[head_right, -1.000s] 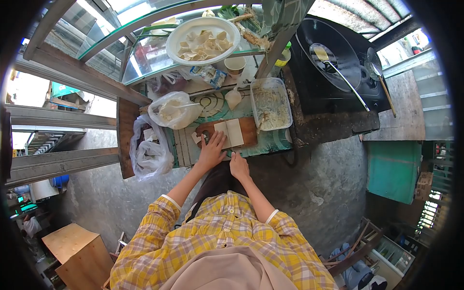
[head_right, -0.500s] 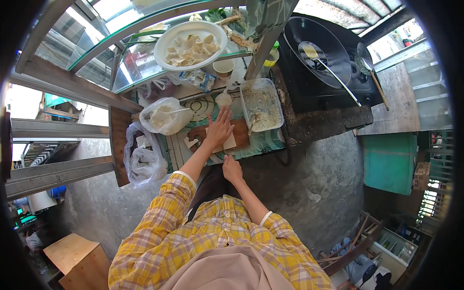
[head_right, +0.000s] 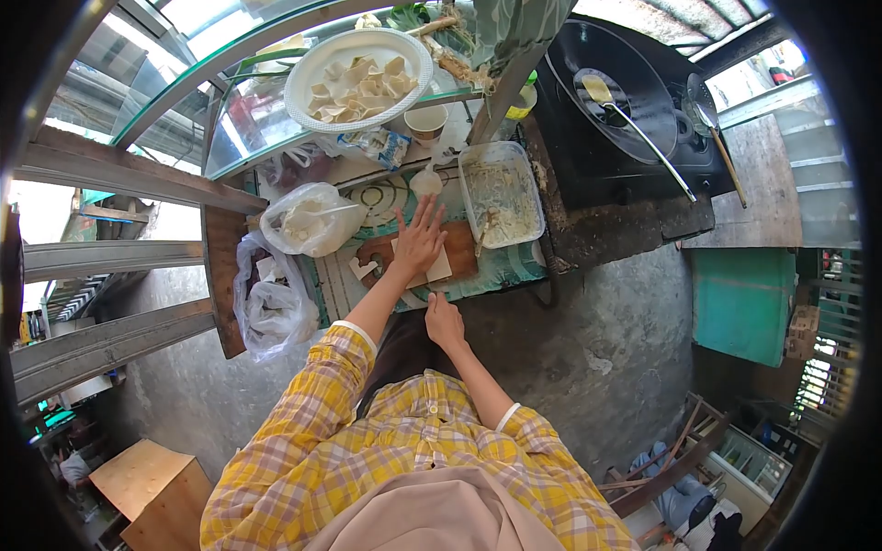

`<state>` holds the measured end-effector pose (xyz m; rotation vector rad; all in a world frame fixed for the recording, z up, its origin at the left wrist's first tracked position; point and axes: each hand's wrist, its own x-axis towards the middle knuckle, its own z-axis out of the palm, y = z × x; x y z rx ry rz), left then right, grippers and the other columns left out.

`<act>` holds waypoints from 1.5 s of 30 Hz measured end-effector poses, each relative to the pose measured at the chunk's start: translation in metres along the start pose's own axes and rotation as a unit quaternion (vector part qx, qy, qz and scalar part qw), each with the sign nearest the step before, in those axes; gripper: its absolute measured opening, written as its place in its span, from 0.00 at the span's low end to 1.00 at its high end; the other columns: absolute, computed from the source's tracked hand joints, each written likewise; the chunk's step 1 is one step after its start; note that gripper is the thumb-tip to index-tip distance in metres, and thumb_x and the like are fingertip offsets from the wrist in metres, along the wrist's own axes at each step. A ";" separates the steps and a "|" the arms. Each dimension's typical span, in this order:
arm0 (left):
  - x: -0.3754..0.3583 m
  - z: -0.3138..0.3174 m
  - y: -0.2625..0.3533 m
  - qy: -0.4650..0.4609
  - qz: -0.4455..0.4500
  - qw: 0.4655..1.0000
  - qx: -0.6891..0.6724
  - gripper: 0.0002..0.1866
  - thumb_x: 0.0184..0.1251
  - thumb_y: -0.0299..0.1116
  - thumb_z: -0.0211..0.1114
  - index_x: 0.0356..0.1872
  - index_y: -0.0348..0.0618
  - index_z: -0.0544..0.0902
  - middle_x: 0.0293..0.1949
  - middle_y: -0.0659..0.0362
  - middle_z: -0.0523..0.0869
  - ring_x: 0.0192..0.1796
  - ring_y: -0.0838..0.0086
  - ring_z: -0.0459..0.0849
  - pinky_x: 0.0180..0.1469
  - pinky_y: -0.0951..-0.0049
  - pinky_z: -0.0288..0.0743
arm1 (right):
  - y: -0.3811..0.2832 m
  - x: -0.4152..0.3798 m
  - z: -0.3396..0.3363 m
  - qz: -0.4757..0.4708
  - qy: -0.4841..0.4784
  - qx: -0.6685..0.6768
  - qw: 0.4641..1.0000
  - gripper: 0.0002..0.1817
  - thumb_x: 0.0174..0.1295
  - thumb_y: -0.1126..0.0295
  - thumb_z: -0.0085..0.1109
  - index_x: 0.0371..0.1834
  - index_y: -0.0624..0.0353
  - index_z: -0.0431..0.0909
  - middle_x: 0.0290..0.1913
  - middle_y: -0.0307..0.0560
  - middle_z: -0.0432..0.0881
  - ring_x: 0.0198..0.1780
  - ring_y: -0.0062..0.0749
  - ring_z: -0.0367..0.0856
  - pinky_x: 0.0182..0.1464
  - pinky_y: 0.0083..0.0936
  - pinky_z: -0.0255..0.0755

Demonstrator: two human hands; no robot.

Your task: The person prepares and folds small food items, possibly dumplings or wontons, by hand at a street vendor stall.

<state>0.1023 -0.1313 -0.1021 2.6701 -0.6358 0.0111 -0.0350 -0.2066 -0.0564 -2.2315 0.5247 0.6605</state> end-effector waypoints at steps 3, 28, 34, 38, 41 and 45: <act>0.000 -0.001 -0.002 0.000 0.001 1.000 -0.003 0.27 0.69 0.44 0.44 0.68 0.49 0.58 0.73 0.60 0.47 0.75 0.71 0.40 0.68 0.38 0.30 | -0.001 0.000 -0.001 -0.002 -0.008 -0.009 1.000 0.23 0.70 0.54 0.30 0.41 0.66 0.68 0.40 0.71 0.76 0.48 0.68 0.71 0.48 0.52 0.65; -0.072 -0.043 -0.036 0.049 -0.097 0.993 -0.047 0.28 0.54 0.37 0.66 0.57 0.44 0.71 0.53 0.56 0.72 0.58 0.61 0.68 0.54 0.55 0.64 | 0.022 0.014 0.009 -0.039 -0.012 0.011 0.999 0.24 0.69 0.54 0.31 0.48 0.64 0.69 0.44 0.71 0.76 0.49 0.67 0.72 0.51 0.52 0.65; -0.063 -0.044 -0.031 -0.024 -0.109 0.994 0.010 0.31 0.48 0.41 0.70 0.55 0.45 0.72 0.48 0.57 0.73 0.56 0.63 0.70 0.50 0.56 0.66 | 0.023 0.015 0.005 -0.047 -0.008 0.018 0.999 0.24 0.70 0.55 0.30 0.42 0.65 0.70 0.45 0.70 0.74 0.51 0.65 0.69 0.51 0.49 0.63; -0.052 -0.044 -0.032 -0.053 -0.118 0.991 0.036 0.29 0.45 0.43 0.72 0.50 0.45 0.74 0.46 0.57 0.74 0.55 0.63 0.72 0.49 0.54 0.67 | 0.022 0.014 0.004 -0.052 -0.007 0.022 0.998 0.24 0.70 0.55 0.30 0.43 0.65 0.70 0.45 0.70 0.75 0.51 0.66 0.69 0.50 0.50 0.63; -0.044 -0.040 -0.036 -0.092 -0.127 0.986 0.050 0.29 0.43 0.44 0.73 0.48 0.45 0.75 0.47 0.57 0.75 0.55 0.63 0.72 0.48 0.52 0.68 | 0.024 0.014 0.004 -0.048 -0.021 0.039 0.998 0.24 0.70 0.55 0.31 0.47 0.65 0.70 0.46 0.71 0.74 0.52 0.67 0.69 0.53 0.50 0.63; -0.037 -0.044 -0.035 -0.125 -0.123 0.982 0.071 0.29 0.42 0.43 0.74 0.47 0.44 0.76 0.48 0.56 0.75 0.55 0.63 0.72 0.49 0.49 0.67 | 0.030 0.018 0.005 -0.045 -0.036 0.082 0.995 0.24 0.69 0.54 0.31 0.46 0.66 0.70 0.47 0.71 0.74 0.52 0.67 0.69 0.53 0.50 0.63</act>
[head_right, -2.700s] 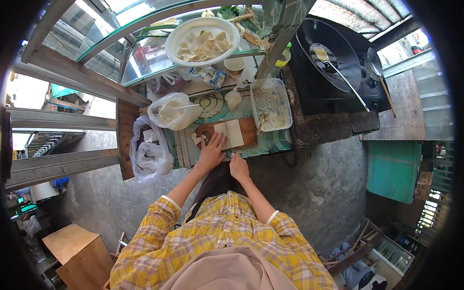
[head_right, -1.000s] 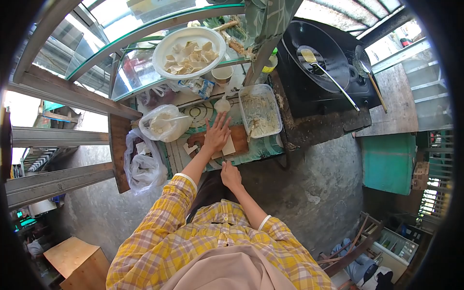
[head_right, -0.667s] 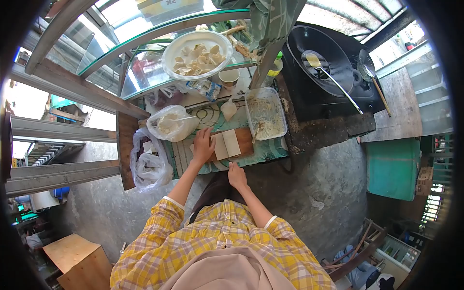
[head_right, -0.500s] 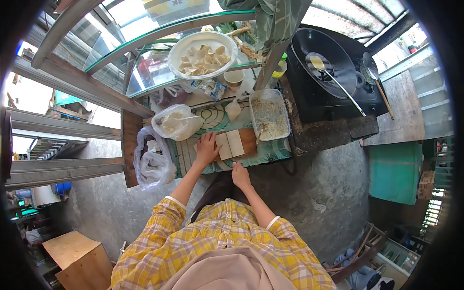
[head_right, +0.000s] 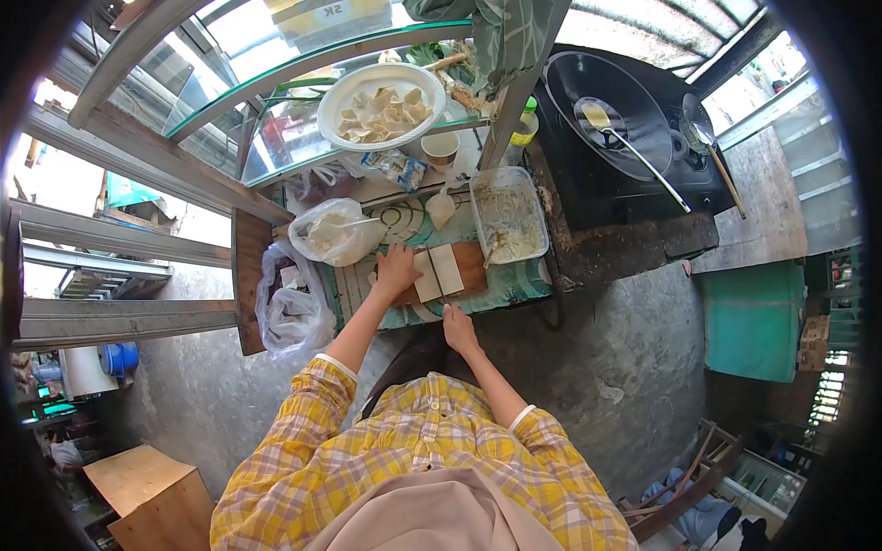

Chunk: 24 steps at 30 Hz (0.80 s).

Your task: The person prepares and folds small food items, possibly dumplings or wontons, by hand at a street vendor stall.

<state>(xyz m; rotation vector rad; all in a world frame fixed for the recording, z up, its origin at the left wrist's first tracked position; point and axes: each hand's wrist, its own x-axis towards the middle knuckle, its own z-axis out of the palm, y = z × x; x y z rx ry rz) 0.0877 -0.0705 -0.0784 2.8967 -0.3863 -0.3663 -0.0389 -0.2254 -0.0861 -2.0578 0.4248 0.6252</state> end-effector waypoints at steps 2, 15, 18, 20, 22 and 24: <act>0.000 -0.002 0.001 -0.005 -0.004 1.000 -0.002 0.28 0.42 0.43 0.73 0.46 0.44 0.76 0.48 0.56 0.75 0.56 0.63 0.72 0.50 0.49 0.67 | 0.003 0.002 0.002 -0.010 0.007 -0.020 1.000 0.25 0.69 0.54 0.31 0.45 0.66 0.71 0.47 0.70 0.75 0.52 0.66 0.69 0.53 0.50 0.63; 0.011 -0.013 0.009 -0.110 -0.042 0.992 -0.051 0.22 0.49 0.44 0.68 0.45 0.46 0.80 0.47 0.53 0.78 0.53 0.60 0.77 0.51 0.45 0.66 | -0.017 -0.008 -0.006 -0.017 0.027 -0.085 0.996 0.24 0.69 0.55 0.30 0.43 0.67 0.70 0.45 0.70 0.76 0.50 0.66 0.71 0.52 0.51 0.63; 0.008 -0.005 0.012 -0.025 -0.055 0.995 -0.084 0.15 0.50 0.41 0.66 0.36 0.42 0.83 0.43 0.51 0.80 0.49 0.56 0.79 0.50 0.45 0.67 | -0.015 -0.008 -0.004 -0.017 0.031 -0.087 0.996 0.24 0.69 0.55 0.31 0.42 0.67 0.71 0.44 0.70 0.76 0.50 0.66 0.71 0.52 0.51 0.64; 0.010 0.004 0.006 -0.004 -0.054 0.992 -0.117 0.15 0.51 0.40 0.65 0.36 0.42 0.83 0.42 0.52 0.79 0.48 0.57 0.78 0.49 0.46 0.68 | -0.013 -0.006 -0.005 -0.025 0.033 -0.085 0.996 0.24 0.69 0.55 0.31 0.43 0.67 0.70 0.44 0.70 0.76 0.49 0.66 0.72 0.52 0.51 0.64; 0.005 0.003 0.005 0.029 -0.044 0.991 -0.119 0.14 0.52 0.39 0.64 0.37 0.43 0.83 0.42 0.52 0.79 0.47 0.58 0.78 0.47 0.49 0.69 | -0.009 -0.004 -0.004 -0.036 0.030 -0.080 0.996 0.24 0.69 0.55 0.31 0.43 0.67 0.70 0.44 0.71 0.76 0.49 0.66 0.72 0.52 0.51 0.64; 0.000 0.004 0.005 0.076 -0.025 0.993 -0.092 0.13 0.53 0.39 0.64 0.37 0.44 0.83 0.41 0.53 0.79 0.47 0.59 0.78 0.45 0.51 0.70 | -0.007 -0.004 -0.004 -0.037 0.032 -0.075 0.996 0.24 0.69 0.55 0.31 0.44 0.67 0.70 0.44 0.71 0.76 0.50 0.65 0.72 0.52 0.51 0.64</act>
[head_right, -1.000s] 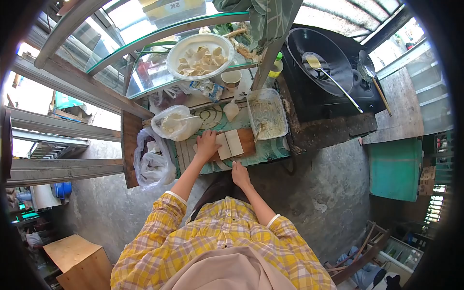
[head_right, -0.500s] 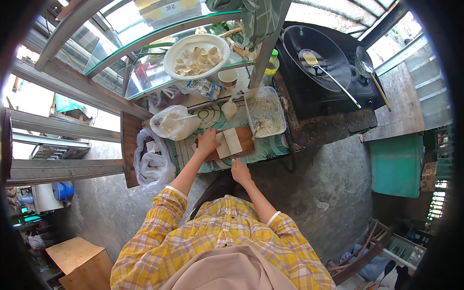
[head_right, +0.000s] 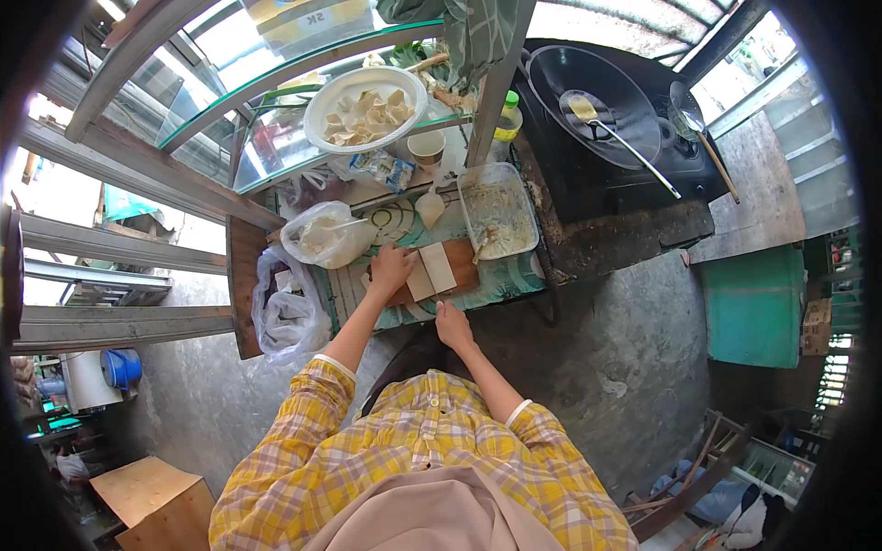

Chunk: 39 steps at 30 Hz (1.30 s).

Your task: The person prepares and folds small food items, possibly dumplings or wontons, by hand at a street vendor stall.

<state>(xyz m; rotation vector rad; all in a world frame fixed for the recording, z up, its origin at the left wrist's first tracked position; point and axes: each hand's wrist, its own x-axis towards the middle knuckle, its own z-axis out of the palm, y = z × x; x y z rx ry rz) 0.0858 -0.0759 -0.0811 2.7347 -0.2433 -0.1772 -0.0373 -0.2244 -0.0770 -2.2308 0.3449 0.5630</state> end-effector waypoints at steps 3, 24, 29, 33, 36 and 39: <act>-0.001 0.000 -0.004 -0.009 0.001 1.000 -0.026 0.13 0.53 0.39 0.65 0.38 0.45 0.83 0.41 0.55 0.78 0.46 0.60 0.78 0.43 0.54 0.71 | -0.003 -0.004 0.001 0.016 0.004 0.023 1.000 0.23 0.69 0.55 0.32 0.44 0.66 0.69 0.45 0.71 0.75 0.51 0.66 0.70 0.52 0.51 0.63; -0.008 -0.010 -0.018 -0.017 0.010 0.975 -0.223 0.12 0.55 0.33 0.64 0.37 0.37 0.82 0.32 0.45 0.83 0.38 0.52 0.81 0.41 0.58 0.73 | -0.003 -0.006 -0.008 0.046 -0.026 0.005 0.999 0.24 0.69 0.53 0.32 0.48 0.63 0.71 0.44 0.69 0.77 0.49 0.64 0.73 0.51 0.50 0.66; -0.013 -0.010 -0.020 -0.008 -0.013 0.968 -0.250 0.12 0.55 0.31 0.64 0.37 0.33 0.81 0.32 0.43 0.82 0.38 0.51 0.81 0.40 0.59 0.73 | -0.004 -0.006 -0.007 0.034 -0.018 -0.031 0.999 0.23 0.69 0.54 0.32 0.48 0.62 0.70 0.43 0.68 0.77 0.49 0.65 0.73 0.51 0.51 0.66; -0.015 -0.011 -0.017 0.000 -0.011 0.969 -0.246 0.11 0.57 0.29 0.62 0.38 0.32 0.81 0.33 0.42 0.82 0.39 0.49 0.81 0.41 0.59 0.74 | -0.005 -0.008 -0.009 0.026 -0.005 -0.030 0.999 0.22 0.69 0.54 0.32 0.44 0.62 0.70 0.41 0.68 0.77 0.47 0.65 0.73 0.48 0.51 0.66; -0.021 -0.016 -0.018 0.019 0.008 0.967 -0.255 0.10 0.57 0.28 0.60 0.38 0.32 0.81 0.34 0.42 0.82 0.40 0.49 0.80 0.41 0.59 0.74 | 0.007 -0.006 -0.003 -0.017 0.023 0.015 0.999 0.22 0.69 0.53 0.33 0.40 0.63 0.70 0.36 0.65 0.78 0.42 0.62 0.75 0.44 0.47 0.66; -0.031 -0.026 -0.016 0.042 0.007 0.962 -0.271 0.10 0.58 0.27 0.59 0.39 0.33 0.80 0.35 0.42 0.82 0.41 0.48 0.80 0.43 0.60 0.73 | 0.017 -0.002 0.002 -0.036 0.025 0.078 0.996 0.22 0.69 0.53 0.35 0.35 0.63 0.70 0.27 0.58 0.76 0.33 0.52 0.76 0.39 0.39 0.67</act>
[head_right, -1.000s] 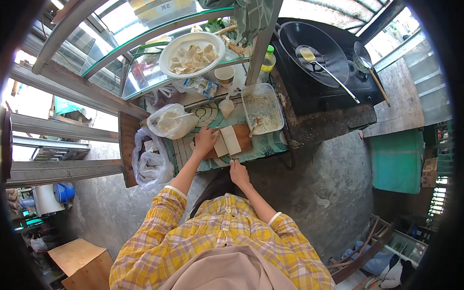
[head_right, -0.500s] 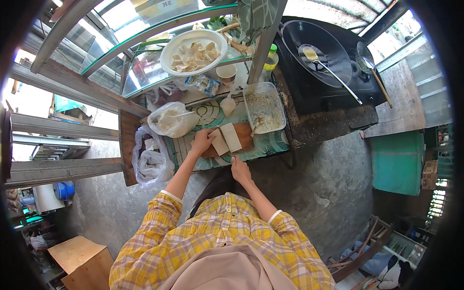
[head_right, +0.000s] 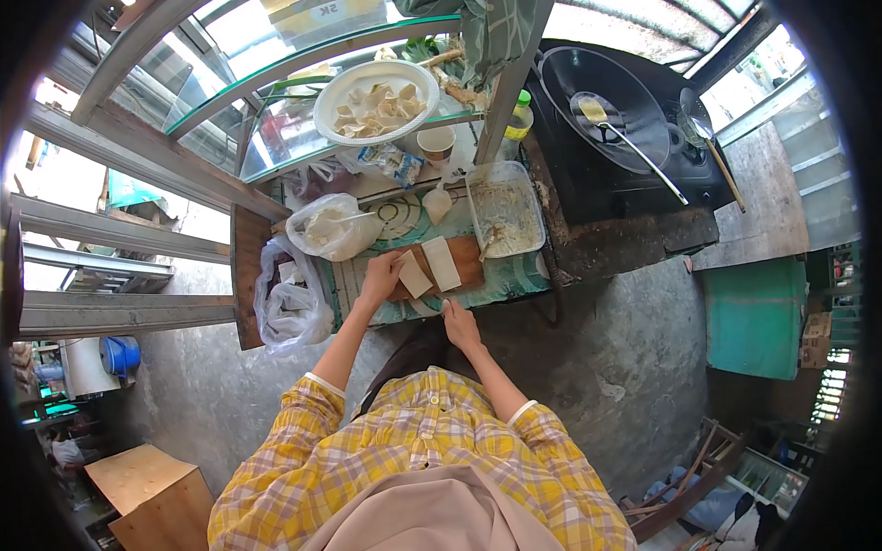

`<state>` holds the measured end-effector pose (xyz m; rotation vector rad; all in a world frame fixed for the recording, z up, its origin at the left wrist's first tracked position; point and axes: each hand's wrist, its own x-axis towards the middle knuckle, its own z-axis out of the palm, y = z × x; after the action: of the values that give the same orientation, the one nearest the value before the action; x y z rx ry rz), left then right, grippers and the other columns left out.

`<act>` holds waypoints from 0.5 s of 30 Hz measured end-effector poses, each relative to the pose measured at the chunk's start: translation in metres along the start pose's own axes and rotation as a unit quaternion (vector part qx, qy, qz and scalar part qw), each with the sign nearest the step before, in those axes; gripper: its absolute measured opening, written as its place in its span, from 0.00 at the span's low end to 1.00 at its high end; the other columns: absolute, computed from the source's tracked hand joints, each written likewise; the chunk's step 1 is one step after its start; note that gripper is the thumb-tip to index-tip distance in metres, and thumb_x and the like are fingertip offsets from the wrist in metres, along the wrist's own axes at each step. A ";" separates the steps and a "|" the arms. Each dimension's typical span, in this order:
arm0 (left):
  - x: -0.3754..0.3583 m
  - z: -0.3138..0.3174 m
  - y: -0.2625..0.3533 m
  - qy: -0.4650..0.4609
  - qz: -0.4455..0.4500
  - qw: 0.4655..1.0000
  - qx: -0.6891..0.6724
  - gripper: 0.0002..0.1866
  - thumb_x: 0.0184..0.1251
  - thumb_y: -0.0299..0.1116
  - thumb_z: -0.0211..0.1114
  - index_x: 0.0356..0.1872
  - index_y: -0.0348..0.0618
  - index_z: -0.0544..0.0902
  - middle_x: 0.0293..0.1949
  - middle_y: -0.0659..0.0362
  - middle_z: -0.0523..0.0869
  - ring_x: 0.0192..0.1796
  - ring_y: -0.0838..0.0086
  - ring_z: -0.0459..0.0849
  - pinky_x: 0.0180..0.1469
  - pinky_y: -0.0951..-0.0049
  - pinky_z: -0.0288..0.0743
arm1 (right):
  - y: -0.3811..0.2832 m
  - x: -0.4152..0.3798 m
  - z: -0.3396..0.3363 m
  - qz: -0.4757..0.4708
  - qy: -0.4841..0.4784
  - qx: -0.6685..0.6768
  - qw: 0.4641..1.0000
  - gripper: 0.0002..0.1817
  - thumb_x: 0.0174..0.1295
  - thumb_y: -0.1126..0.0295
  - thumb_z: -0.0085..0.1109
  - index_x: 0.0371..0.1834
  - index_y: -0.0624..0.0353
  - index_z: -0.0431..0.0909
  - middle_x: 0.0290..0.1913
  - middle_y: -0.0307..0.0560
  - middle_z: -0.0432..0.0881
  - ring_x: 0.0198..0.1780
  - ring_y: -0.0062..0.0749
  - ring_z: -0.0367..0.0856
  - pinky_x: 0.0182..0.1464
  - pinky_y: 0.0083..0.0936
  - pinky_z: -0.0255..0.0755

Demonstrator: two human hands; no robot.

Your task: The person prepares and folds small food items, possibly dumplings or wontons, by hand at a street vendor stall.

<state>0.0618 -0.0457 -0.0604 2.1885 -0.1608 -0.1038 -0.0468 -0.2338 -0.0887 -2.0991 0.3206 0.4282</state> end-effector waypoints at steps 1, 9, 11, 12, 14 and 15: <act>-0.003 -0.003 0.004 0.007 0.006 1.000 0.002 0.10 0.58 0.27 0.59 0.39 0.33 0.80 0.36 0.42 0.82 0.41 0.49 0.80 0.43 0.60 0.73 | 0.000 0.000 0.000 0.001 -0.004 0.022 1.000 0.22 0.68 0.53 0.36 0.33 0.63 0.70 0.24 0.56 0.75 0.30 0.48 0.76 0.37 0.36 0.67; -0.013 -0.029 0.033 -0.023 0.069 0.997 -0.022 0.12 0.59 0.29 0.60 0.42 0.33 0.80 0.33 0.45 0.83 0.32 0.58 0.83 0.37 0.67 0.74 | -0.005 0.000 -0.013 -0.044 0.048 0.174 0.983 0.20 0.68 0.54 0.40 0.29 0.58 0.69 0.18 0.38 0.66 0.19 0.19 0.67 0.21 0.19 0.60; -0.006 -0.036 0.047 -0.103 0.045 0.993 -0.030 0.13 0.59 0.29 0.61 0.42 0.33 0.80 0.32 0.46 0.83 0.32 0.61 0.82 0.37 0.69 0.74 | -0.003 -0.001 -0.020 -0.040 0.076 0.182 0.980 0.19 0.68 0.54 0.41 0.29 0.58 0.70 0.18 0.37 0.66 0.17 0.18 0.65 0.19 0.18 0.59; -0.001 -0.039 0.055 -0.142 0.033 0.989 -0.034 0.13 0.59 0.29 0.61 0.42 0.33 0.80 0.31 0.46 0.83 0.32 0.63 0.82 0.37 0.69 0.74 | 0.000 -0.001 -0.024 -0.038 0.087 0.180 0.979 0.19 0.68 0.54 0.41 0.30 0.58 0.70 0.17 0.36 0.66 0.17 0.18 0.65 0.19 0.18 0.59; 0.009 -0.038 0.065 -0.205 0.023 0.977 -0.059 0.13 0.58 0.30 0.62 0.42 0.33 0.81 0.30 0.47 0.83 0.31 0.64 0.82 0.37 0.69 0.74 | 0.007 -0.002 -0.030 -0.030 0.102 0.177 0.978 0.19 0.68 0.54 0.42 0.30 0.58 0.71 0.17 0.36 0.66 0.16 0.17 0.64 0.19 0.18 0.59; 0.014 -0.035 0.069 -0.237 0.019 0.969 -0.071 0.14 0.58 0.31 0.62 0.42 0.33 0.81 0.29 0.47 0.83 0.31 0.64 0.82 0.36 0.70 0.74 | 0.009 -0.004 -0.033 -0.024 0.105 0.176 0.978 0.19 0.68 0.55 0.42 0.30 0.58 0.71 0.17 0.36 0.66 0.15 0.17 0.64 0.19 0.18 0.59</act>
<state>0.0748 -0.0599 0.0157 1.9828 -0.4489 -0.5996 -0.0478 -0.2664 -0.0771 -1.7998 0.4331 0.1087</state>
